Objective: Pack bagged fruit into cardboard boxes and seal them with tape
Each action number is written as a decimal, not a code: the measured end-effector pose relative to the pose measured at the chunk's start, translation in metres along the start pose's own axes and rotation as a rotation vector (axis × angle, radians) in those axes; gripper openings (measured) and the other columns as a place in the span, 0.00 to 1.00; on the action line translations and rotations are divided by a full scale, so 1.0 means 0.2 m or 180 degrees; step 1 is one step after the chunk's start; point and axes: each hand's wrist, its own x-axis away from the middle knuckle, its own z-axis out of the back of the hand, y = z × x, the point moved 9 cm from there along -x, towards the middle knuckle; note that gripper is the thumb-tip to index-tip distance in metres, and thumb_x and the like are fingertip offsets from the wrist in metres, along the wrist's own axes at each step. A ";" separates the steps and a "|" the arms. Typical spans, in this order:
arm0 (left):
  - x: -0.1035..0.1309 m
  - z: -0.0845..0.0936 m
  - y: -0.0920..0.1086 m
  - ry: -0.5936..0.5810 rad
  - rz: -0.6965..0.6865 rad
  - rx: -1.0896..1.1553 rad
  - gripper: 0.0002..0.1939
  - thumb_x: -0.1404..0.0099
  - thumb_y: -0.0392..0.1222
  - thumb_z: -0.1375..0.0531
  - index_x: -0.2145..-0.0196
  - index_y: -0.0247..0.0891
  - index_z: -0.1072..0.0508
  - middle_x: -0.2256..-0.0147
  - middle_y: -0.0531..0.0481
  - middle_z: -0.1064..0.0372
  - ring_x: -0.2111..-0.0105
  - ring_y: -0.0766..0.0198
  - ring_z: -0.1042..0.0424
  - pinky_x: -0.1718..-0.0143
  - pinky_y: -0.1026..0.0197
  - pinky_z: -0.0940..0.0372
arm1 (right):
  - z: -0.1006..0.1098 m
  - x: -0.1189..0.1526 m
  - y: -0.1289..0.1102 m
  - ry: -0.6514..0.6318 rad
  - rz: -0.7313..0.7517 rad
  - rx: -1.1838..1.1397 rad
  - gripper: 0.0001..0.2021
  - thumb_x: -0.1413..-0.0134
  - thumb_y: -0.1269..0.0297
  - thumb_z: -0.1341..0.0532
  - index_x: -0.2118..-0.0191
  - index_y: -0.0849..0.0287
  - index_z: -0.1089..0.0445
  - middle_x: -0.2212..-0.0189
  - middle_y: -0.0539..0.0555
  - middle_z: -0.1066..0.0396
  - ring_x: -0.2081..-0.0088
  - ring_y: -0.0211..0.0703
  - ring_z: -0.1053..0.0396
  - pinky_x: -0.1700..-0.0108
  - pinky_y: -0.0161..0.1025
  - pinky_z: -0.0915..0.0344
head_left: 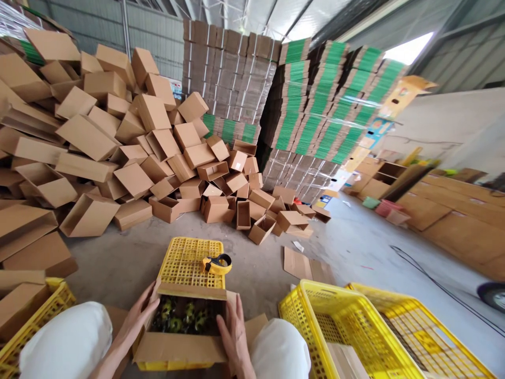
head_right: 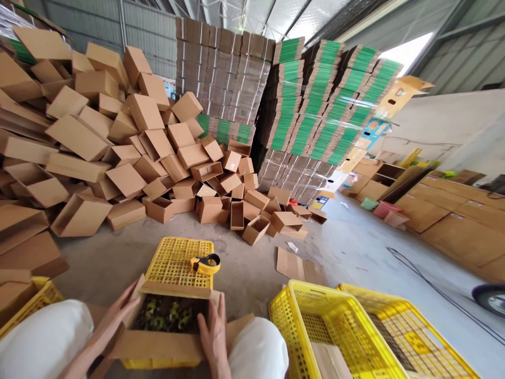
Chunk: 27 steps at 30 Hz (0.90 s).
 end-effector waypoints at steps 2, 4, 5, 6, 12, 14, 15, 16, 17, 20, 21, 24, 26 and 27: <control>0.01 -0.04 0.00 -0.0226 -0.0138 0.0033 0.48 0.42 0.63 0.37 0.29 0.37 0.35 0.29 0.43 0.36 0.26 0.44 0.45 0.27 0.49 0.42 | 0.01 -0.03 0.08 0.0176 -0.0291 0.0039 0.30 0.34 0.54 0.40 0.30 0.58 0.35 0.24 0.66 0.49 0.24 0.68 0.51 0.28 0.64 0.41; 0.01 -0.05 -0.03 -0.0225 -0.0120 0.0040 0.52 0.45 0.63 0.36 0.28 0.35 0.37 0.29 0.40 0.38 0.25 0.42 0.47 0.26 0.48 0.44 | 0.01 -0.04 0.10 0.0090 -0.0297 0.0092 0.32 0.36 0.57 0.40 0.28 0.58 0.37 0.24 0.66 0.48 0.24 0.69 0.51 0.28 0.64 0.42; 0.01 -0.05 -0.04 -0.0212 -0.0110 0.0021 0.53 0.46 0.63 0.35 0.28 0.34 0.38 0.28 0.40 0.38 0.25 0.42 0.47 0.26 0.48 0.44 | 0.02 -0.05 0.09 0.0045 -0.0229 0.0131 0.33 0.35 0.58 0.40 0.27 0.57 0.39 0.24 0.65 0.49 0.24 0.67 0.51 0.28 0.63 0.42; 0.01 -0.06 -0.05 -0.0201 -0.0110 -0.0006 0.54 0.47 0.63 0.36 0.28 0.34 0.38 0.28 0.40 0.38 0.25 0.41 0.47 0.26 0.48 0.44 | 0.03 -0.05 0.07 0.0029 -0.0171 0.0187 0.33 0.35 0.59 0.41 0.26 0.56 0.41 0.23 0.64 0.49 0.24 0.66 0.50 0.28 0.63 0.43; 0.00 -0.05 -0.05 -0.0111 -0.0045 -0.0152 0.53 0.46 0.64 0.36 0.27 0.39 0.38 0.30 0.43 0.35 0.26 0.42 0.44 0.27 0.48 0.42 | 0.13 -0.11 -0.10 -0.0141 -0.0060 0.0544 0.24 0.35 0.57 0.39 0.36 0.55 0.25 0.29 0.62 0.37 0.27 0.68 0.45 0.29 0.66 0.42; 0.01 -0.05 -0.04 -0.0155 -0.0061 -0.0122 0.52 0.44 0.62 0.36 0.27 0.38 0.39 0.29 0.43 0.36 0.26 0.42 0.45 0.27 0.49 0.42 | 0.15 -0.13 -0.17 -0.0180 0.0046 0.0626 0.20 0.35 0.59 0.39 0.41 0.56 0.21 0.32 0.62 0.32 0.26 0.68 0.47 0.28 0.65 0.43; 0.01 -0.05 -0.04 -0.0184 -0.0079 -0.0099 0.51 0.43 0.62 0.37 0.26 0.38 0.39 0.29 0.43 0.37 0.26 0.43 0.45 0.27 0.50 0.43 | 0.16 -0.14 -0.20 -0.0227 0.0083 0.0668 0.19 0.35 0.61 0.39 0.43 0.55 0.20 0.33 0.61 0.30 0.26 0.67 0.47 0.28 0.64 0.42; 0.02 -0.05 -0.04 -0.0209 -0.0097 -0.0075 0.51 0.42 0.61 0.37 0.26 0.38 0.40 0.28 0.43 0.38 0.25 0.44 0.46 0.26 0.50 0.44 | 0.15 -0.14 -0.22 -0.0296 0.0106 0.0715 0.18 0.36 0.62 0.39 0.45 0.54 0.19 0.33 0.59 0.30 0.26 0.66 0.47 0.28 0.63 0.42; 0.02 -0.06 -0.05 -0.0228 -0.0110 -0.0054 0.50 0.41 0.60 0.37 0.26 0.37 0.40 0.28 0.43 0.39 0.25 0.45 0.47 0.26 0.51 0.45 | 0.15 -0.14 -0.24 -0.0379 0.0111 0.0765 0.17 0.36 0.63 0.39 0.46 0.52 0.19 0.34 0.57 0.29 0.26 0.66 0.47 0.28 0.63 0.42; 0.02 -0.06 -0.07 -0.0250 -0.0124 -0.0030 0.50 0.40 0.59 0.38 0.26 0.35 0.41 0.27 0.42 0.41 0.24 0.44 0.49 0.25 0.50 0.46 | 0.11 -0.10 -0.25 -0.0556 0.0055 0.0882 0.21 0.37 0.67 0.40 0.41 0.48 0.21 0.34 0.54 0.28 0.26 0.63 0.45 0.30 0.62 0.42; 0.01 -0.06 -0.08 -0.0252 -0.0127 -0.0031 0.50 0.40 0.59 0.38 0.26 0.35 0.41 0.27 0.42 0.41 0.24 0.43 0.49 0.25 0.49 0.46 | 0.10 -0.08 -0.24 -0.0574 0.0025 0.0894 0.25 0.37 0.69 0.41 0.37 0.47 0.24 0.33 0.54 0.29 0.27 0.62 0.45 0.30 0.61 0.42; 0.00 -0.06 -0.11 -0.0247 -0.0122 -0.0059 0.49 0.40 0.59 0.37 0.26 0.35 0.39 0.28 0.42 0.39 0.25 0.41 0.47 0.26 0.47 0.43 | 0.06 -0.04 -0.19 -0.0660 -0.0096 0.0855 0.34 0.41 0.74 0.44 0.30 0.46 0.33 0.28 0.53 0.36 0.26 0.58 0.46 0.29 0.59 0.42; -0.01 -0.06 -0.13 -0.0267 -0.0171 -0.0072 0.48 0.38 0.59 0.38 0.26 0.37 0.41 0.28 0.43 0.39 0.25 0.42 0.47 0.26 0.47 0.44 | 0.03 -0.03 -0.17 -0.0742 -0.0184 0.0845 0.36 0.42 0.75 0.45 0.28 0.46 0.34 0.26 0.52 0.40 0.25 0.58 0.48 0.28 0.59 0.44; -0.02 -0.06 -0.14 -0.0285 -0.0205 -0.0077 0.48 0.37 0.59 0.39 0.25 0.37 0.42 0.27 0.43 0.40 0.25 0.43 0.47 0.26 0.47 0.45 | 0.02 -0.03 -0.16 -0.0772 -0.0216 0.0852 0.37 0.42 0.75 0.46 0.28 0.46 0.35 0.26 0.52 0.40 0.25 0.58 0.48 0.28 0.60 0.45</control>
